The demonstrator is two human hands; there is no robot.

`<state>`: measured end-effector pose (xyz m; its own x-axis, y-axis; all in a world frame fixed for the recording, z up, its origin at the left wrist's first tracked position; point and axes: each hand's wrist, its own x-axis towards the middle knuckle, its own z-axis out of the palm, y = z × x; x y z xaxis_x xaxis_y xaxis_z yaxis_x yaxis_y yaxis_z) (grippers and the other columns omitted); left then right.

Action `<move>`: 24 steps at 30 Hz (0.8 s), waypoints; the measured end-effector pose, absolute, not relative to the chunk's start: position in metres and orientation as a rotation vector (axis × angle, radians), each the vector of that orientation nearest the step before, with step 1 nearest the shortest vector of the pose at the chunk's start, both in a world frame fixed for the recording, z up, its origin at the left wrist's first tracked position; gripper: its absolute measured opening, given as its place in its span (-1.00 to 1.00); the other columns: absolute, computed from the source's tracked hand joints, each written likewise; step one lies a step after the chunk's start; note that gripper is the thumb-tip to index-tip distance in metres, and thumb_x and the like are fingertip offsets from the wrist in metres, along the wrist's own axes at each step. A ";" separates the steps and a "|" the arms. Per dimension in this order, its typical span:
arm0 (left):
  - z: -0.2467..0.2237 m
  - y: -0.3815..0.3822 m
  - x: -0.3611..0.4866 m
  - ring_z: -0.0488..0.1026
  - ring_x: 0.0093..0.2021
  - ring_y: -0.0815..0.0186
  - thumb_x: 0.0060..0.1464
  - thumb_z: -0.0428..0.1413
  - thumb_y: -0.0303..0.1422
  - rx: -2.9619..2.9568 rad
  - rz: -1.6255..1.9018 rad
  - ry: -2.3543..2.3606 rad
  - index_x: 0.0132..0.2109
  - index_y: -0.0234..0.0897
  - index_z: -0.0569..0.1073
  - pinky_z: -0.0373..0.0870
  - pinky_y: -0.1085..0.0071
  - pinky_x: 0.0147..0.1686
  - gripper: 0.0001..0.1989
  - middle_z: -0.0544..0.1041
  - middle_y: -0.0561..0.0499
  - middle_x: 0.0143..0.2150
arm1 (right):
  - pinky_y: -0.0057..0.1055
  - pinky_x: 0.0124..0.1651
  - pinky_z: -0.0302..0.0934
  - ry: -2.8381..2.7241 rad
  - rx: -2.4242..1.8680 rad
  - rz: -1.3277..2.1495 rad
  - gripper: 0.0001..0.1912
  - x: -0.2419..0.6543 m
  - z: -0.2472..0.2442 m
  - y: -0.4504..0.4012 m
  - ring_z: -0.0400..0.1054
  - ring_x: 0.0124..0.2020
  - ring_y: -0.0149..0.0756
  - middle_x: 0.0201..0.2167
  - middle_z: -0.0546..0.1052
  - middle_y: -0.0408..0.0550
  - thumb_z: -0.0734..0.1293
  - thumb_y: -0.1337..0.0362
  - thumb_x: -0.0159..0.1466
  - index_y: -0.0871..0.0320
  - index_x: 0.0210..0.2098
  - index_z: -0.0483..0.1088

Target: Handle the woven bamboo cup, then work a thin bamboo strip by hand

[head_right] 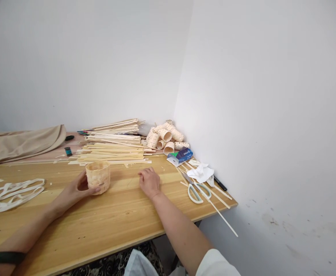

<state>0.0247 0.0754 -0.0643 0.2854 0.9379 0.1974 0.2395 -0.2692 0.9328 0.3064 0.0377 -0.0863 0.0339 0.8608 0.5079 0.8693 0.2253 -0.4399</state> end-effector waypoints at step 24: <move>-0.079 0.090 0.016 0.55 0.15 -0.12 -0.28 0.42 0.06 1.616 1.007 1.144 0.03 -0.24 0.54 0.44 0.04 0.22 -0.26 0.65 -0.17 0.09 | -0.13 0.05 0.43 -1.683 -1.662 0.054 -0.75 0.314 -0.094 0.047 0.48 -0.01 -0.21 0.04 0.53 0.03 0.33 0.17 0.43 0.15 0.02 0.46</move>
<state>0.0159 0.0902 -0.0785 0.2446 0.9622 0.1197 0.2408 -0.1799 0.9538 0.3140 0.0473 -0.0944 0.1317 0.8724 0.4706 0.8407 0.1532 -0.5193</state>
